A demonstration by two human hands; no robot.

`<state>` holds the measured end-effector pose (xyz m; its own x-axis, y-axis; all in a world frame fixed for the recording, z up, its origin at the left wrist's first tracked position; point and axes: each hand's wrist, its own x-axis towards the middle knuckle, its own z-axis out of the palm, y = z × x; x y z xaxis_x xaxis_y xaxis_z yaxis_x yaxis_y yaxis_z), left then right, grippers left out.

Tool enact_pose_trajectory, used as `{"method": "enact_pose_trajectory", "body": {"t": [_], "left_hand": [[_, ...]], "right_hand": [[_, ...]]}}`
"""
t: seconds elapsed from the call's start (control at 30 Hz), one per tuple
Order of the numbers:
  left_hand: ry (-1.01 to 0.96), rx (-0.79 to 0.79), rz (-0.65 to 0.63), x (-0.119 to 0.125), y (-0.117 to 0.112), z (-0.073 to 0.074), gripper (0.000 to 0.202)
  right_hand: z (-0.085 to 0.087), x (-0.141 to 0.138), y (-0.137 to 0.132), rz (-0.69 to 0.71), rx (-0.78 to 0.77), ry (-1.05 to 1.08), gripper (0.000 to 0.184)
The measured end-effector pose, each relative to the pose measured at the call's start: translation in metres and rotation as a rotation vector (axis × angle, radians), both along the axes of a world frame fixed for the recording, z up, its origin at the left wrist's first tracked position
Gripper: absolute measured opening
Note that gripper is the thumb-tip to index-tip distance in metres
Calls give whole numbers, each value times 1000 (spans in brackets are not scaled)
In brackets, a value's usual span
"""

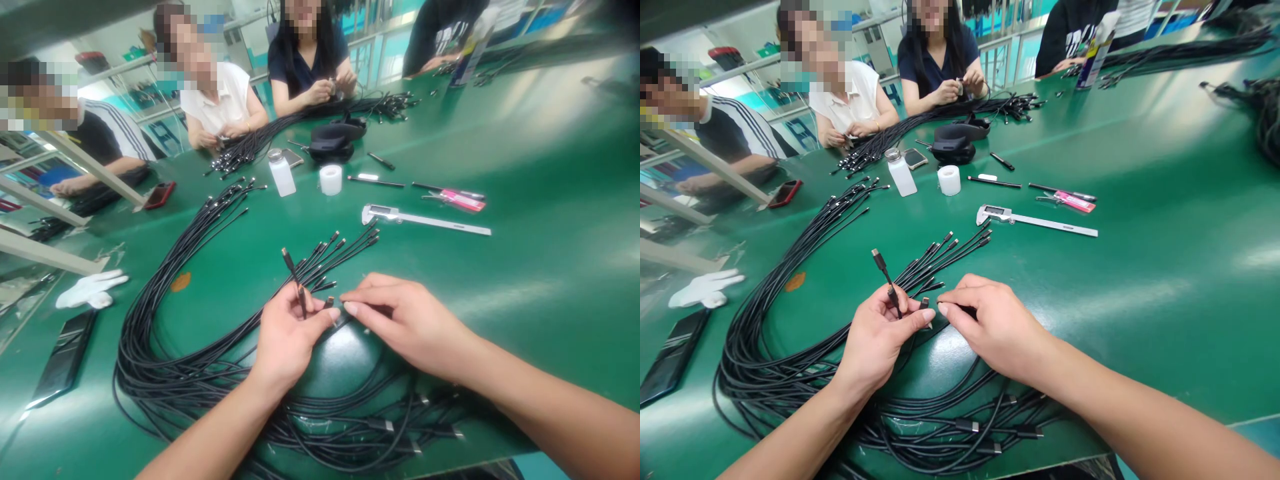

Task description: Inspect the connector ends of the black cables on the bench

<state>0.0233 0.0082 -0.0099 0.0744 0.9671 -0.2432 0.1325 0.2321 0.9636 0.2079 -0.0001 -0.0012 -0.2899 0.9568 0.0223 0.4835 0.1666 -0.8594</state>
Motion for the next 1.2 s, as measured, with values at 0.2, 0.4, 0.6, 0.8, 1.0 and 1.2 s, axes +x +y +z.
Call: {"method": "enact_pose_trajectory", "body": {"t": [0.2,0.4,0.6,0.8,1.0,1.2], "left_hand": [[-83,-45,-16,3,0,4,35],[-107,-48,-13,4,0,5,34],[-109,-63,-24,3,0,4,35],[-130,-128,-174,8,-4,9,35],[-198,-210,-223,7,-4,8,36],[-289,-226,-177,2,5,6,32]], "right_hand": [[1,-1,-1,36,19,46,24],[2,-1,0,32,24,37,23],[2,0,-1,-9,26,9,22],[2,-2,-2,48,36,-10,16],[2,0,2,-62,84,-66,25],[3,4,4,-106,99,-56,17]]}}
